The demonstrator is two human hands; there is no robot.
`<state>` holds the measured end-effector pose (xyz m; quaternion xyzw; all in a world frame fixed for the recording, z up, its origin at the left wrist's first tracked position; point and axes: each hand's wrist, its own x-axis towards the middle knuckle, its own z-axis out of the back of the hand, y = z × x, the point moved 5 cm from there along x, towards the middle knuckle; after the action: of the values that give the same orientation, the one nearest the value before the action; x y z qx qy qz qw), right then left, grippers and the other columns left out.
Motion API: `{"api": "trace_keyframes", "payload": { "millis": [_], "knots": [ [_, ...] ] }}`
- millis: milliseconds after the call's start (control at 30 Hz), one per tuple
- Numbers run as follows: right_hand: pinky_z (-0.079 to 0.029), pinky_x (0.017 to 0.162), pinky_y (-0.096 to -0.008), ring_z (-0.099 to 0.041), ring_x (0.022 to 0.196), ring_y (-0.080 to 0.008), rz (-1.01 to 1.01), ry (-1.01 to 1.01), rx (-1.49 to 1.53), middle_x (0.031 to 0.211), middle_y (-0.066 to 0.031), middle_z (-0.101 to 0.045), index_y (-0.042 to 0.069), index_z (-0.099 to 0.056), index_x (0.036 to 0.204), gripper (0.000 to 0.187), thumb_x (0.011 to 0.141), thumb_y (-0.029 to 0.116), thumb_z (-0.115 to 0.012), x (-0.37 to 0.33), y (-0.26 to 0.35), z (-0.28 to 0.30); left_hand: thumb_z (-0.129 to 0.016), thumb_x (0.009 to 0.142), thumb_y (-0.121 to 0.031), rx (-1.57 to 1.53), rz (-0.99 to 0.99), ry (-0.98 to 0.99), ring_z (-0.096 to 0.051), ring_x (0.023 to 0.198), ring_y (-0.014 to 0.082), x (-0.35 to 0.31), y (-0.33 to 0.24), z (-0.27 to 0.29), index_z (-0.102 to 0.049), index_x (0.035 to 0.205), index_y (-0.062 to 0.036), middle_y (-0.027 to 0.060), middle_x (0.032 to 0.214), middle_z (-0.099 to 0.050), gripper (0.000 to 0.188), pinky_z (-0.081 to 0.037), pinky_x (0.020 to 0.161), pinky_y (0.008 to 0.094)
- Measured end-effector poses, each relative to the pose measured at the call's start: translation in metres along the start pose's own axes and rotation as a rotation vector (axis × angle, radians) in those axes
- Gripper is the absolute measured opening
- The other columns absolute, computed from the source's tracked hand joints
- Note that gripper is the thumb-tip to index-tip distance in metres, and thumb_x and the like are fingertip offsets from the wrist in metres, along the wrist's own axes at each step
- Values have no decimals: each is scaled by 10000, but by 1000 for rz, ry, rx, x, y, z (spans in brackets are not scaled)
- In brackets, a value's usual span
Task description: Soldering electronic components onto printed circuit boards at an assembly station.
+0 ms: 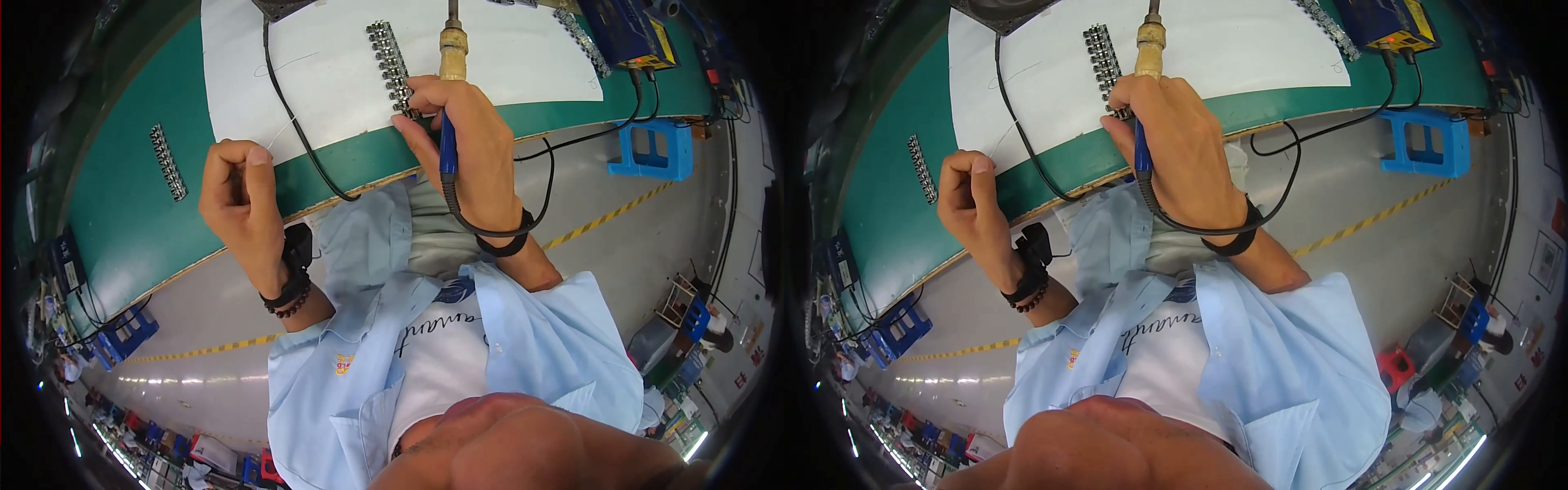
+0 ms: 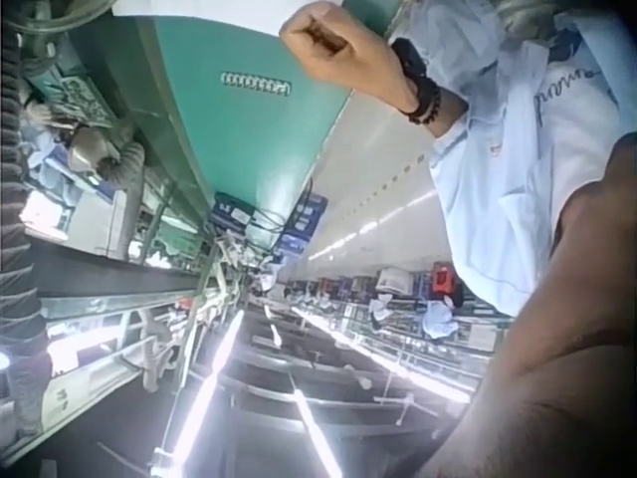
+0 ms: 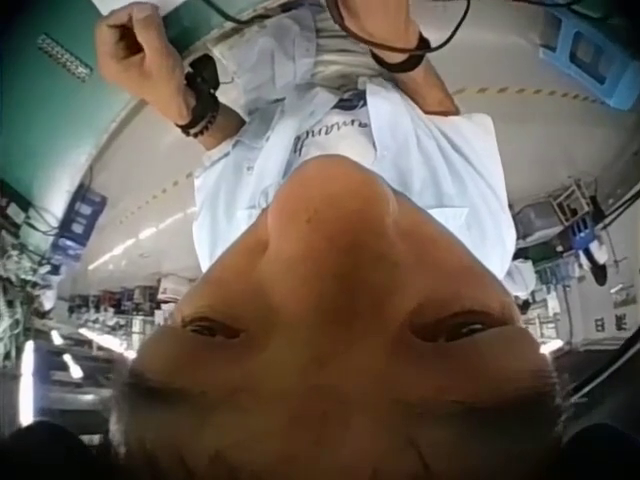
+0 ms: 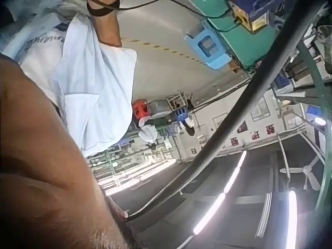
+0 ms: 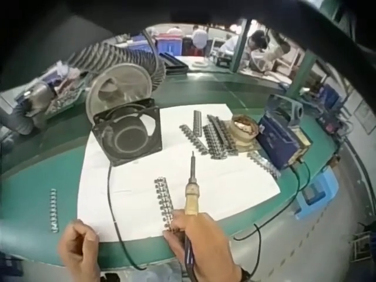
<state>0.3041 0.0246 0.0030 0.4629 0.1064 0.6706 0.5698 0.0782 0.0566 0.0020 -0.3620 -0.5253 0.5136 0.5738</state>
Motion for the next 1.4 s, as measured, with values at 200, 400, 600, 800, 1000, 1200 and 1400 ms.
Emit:
{"api": "trace_keyframes", "payload": {
  "millis": [200, 400, 600, 800, 1000, 1200, 1400],
  "knots": [
    [-495, 611, -266, -595, 687, -173, -18, 22, 109, 1057, -134, -693, 29, -580, 977, 303, 744, -49, -757, -6, 5, -5, -621, 931, -52, 33, -6, 7, -322, 590, 1, -3, 1, 1, -565, 830, -16, -68, 698, -455, 121, -216, 513, 188],
    [-505, 629, -285, -627, 700, -223, 63, 49, 225, 1122, -164, -684, 34, -596, 1015, 324, 746, -41, -760, -13, 3, 10, -655, 895, -29, 111, -6, 95, -332, 554, 12, -11, -7, -6, -600, 820, -9, -55, 670, -481, 95, -229, 489, 201],
    [-502, 607, -304, -621, 666, -249, 267, 30, 224, 997, -142, -712, 52, -639, 1011, 322, 730, -11, -782, -21, 16, 18, -702, 853, -36, 103, -93, 433, -416, 504, 67, -34, -33, -45, -636, 829, -8, 23, 660, -541, 75, -289, 463, 239],
    [-483, 552, -302, -615, 639, -226, 316, 157, 103, 771, -88, -681, 64, -678, 904, 277, 666, -20, -794, -31, 6, 36, -713, 846, -36, 63, -29, 607, -395, 535, 47, -37, -42, -66, -616, 800, 24, 6, 663, -553, 123, -282, 472, 220],
    [-489, 547, -298, -619, 629, -228, 354, 147, 17, 737, -88, -672, 52, -673, 881, 280, 642, -36, -787, -24, -14, 61, -726, 847, -72, 125, 71, 504, -350, 477, 96, -36, -31, -56, -642, 791, 11, 34, 594, -491, 131, -276, 437, 260],
    [-515, 571, -301, -638, 641, -236, 327, 117, 34, 748, -102, -684, 32, -654, 876, 256, 667, -53, -775, -25, -25, 72, -729, 845, -85, 169, 170, 525, -361, 479, 92, -34, -29, -46, -646, 794, 23, 35, 575, -508, 145, -276, 440, 262],
    [-521, 594, -302, -645, 660, -237, 361, 113, 78, 784, -122, -699, 23, -641, 906, 250, 703, -64, -756, -16, -25, 68, -719, 849, -76, 117, -69, 435, -423, 502, 76, -32, -36, -14, -661, 806, 33, 67, 637, -616, 131, -302, 470, 224]
  ]
}}
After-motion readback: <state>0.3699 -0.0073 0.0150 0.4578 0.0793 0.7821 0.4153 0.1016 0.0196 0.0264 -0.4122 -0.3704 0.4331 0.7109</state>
